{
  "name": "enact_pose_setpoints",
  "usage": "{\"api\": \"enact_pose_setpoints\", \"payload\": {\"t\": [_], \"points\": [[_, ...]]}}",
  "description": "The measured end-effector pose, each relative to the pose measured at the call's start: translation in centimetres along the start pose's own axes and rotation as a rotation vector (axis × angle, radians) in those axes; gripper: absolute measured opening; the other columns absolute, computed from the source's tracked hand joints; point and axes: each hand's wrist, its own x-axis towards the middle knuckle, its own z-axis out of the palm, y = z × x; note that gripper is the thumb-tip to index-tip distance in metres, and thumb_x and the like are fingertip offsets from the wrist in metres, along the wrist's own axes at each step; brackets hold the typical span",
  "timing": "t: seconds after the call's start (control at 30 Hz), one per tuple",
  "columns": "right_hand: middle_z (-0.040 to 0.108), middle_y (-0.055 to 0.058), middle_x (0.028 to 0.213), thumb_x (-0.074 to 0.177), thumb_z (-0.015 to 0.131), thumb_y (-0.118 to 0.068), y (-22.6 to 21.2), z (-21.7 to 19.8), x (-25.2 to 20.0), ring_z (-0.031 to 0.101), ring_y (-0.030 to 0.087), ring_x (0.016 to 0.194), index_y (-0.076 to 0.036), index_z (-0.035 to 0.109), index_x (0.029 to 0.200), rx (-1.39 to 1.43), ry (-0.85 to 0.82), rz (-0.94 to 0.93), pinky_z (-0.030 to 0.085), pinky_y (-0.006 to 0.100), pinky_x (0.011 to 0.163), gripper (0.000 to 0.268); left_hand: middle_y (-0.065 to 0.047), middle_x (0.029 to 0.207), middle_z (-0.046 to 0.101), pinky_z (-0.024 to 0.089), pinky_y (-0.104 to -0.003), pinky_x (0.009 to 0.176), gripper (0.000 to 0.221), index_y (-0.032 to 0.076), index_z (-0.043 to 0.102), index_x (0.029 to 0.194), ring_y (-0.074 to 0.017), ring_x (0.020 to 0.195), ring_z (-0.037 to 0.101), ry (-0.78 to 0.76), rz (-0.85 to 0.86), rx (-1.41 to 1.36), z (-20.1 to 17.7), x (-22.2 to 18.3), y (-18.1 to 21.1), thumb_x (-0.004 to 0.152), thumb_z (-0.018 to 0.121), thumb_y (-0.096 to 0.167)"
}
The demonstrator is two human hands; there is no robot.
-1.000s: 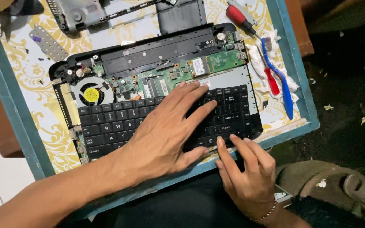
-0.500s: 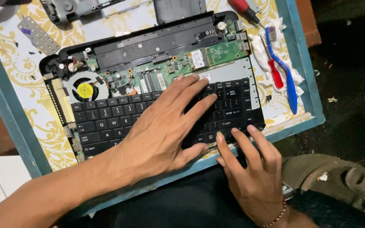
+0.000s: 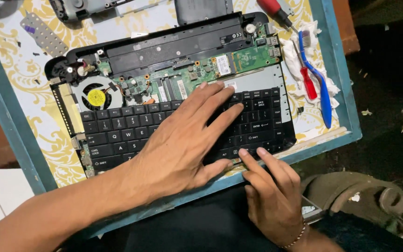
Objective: Cleaning a laptop keyboard using a toothbrush while the laptop is disassembled on a workbench.
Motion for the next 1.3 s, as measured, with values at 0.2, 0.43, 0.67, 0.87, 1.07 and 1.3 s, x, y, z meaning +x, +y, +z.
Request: {"api": "enact_pose_setpoints", "payload": {"t": [0.2, 0.43, 0.67, 0.87, 1.07, 1.3], "points": [[0.070, 0.015, 0.130, 0.107, 0.041, -0.017, 0.6, 0.4, -0.8, 0.057, 0.031, 0.132, -0.007, 0.056, 0.108, 0.134, 0.076, 0.030, 0.049, 0.043, 0.106, 0.019, -0.028, 0.155, 0.041, 0.033, -0.058, 0.123, 0.085, 0.000, 0.041, 0.149, -0.0457, 0.147, 0.038, -0.011, -0.008, 0.004, -0.1, 0.0, 0.0, 0.087, 0.078, 0.047], [0.076, 0.015, 0.118, 0.103, 0.050, -0.016, 1.5, 0.4, -1.3, 0.054, 0.031, 0.127, -0.004, 0.057, 0.101, 0.093, 0.125, 0.054, 0.044, 0.040, 0.111, 0.014, -0.028, 0.154, 0.041, 0.034, -0.058, 0.123, 0.086, 0.000, 0.041, 0.149, -0.0455, 0.146, 0.038, -0.012, -0.001, 0.007, -0.1, 0.1, 0.0, 0.087, 0.078, 0.047], [0.069, 0.008, 0.108, 0.097, 0.060, -0.020, 3.5, 1.4, -5.0, 0.055, 0.027, 0.112, -0.008, 0.062, 0.097, 0.094, 0.113, 0.025, 0.051, 0.041, 0.099, 0.011, -0.028, 0.156, 0.040, 0.032, -0.059, 0.124, 0.085, 0.000, 0.039, 0.150, -0.0458, 0.148, 0.037, -0.024, -0.012, -0.003, -0.1, 0.0, -0.1, 0.090, 0.075, 0.047], [0.056, 0.016, 0.105, 0.093, 0.073, -0.003, 2.6, 0.1, -2.9, 0.061, 0.024, 0.078, -0.001, 0.060, 0.107, 0.191, 0.234, 0.121, 0.057, 0.038, 0.076, 0.020, -0.028, 0.156, 0.039, 0.032, -0.059, 0.124, 0.084, 0.001, 0.039, 0.151, -0.0460, 0.148, 0.036, -0.022, -0.008, -0.008, -0.1, -0.1, -0.1, 0.090, 0.075, 0.046], [0.060, 0.016, 0.079, 0.105, 0.040, -0.024, 2.7, 0.7, -1.2, 0.061, 0.030, 0.074, 0.000, 0.057, 0.073, 0.171, 0.369, 0.120, 0.054, 0.040, 0.070, 0.044, -0.028, 0.157, 0.039, 0.032, -0.058, 0.124, 0.086, 0.002, 0.039, 0.151, -0.0448, 0.148, 0.037, -0.033, -0.004, 0.014, -0.1, 0.0, -0.1, 0.088, 0.077, 0.047], [0.070, 0.011, 0.128, 0.106, 0.033, -0.024, 2.6, 0.1, 0.0, 0.056, 0.035, 0.127, -0.008, 0.054, 0.083, 0.041, 0.100, -0.073, 0.046, 0.047, 0.100, 0.035, -0.029, 0.160, 0.036, 0.027, -0.056, 0.126, 0.082, 0.002, 0.035, 0.155, -0.0435, 0.150, 0.035, -0.105, 0.015, 0.088, -0.6, 0.3, 0.1, 0.097, 0.065, 0.050]]}}
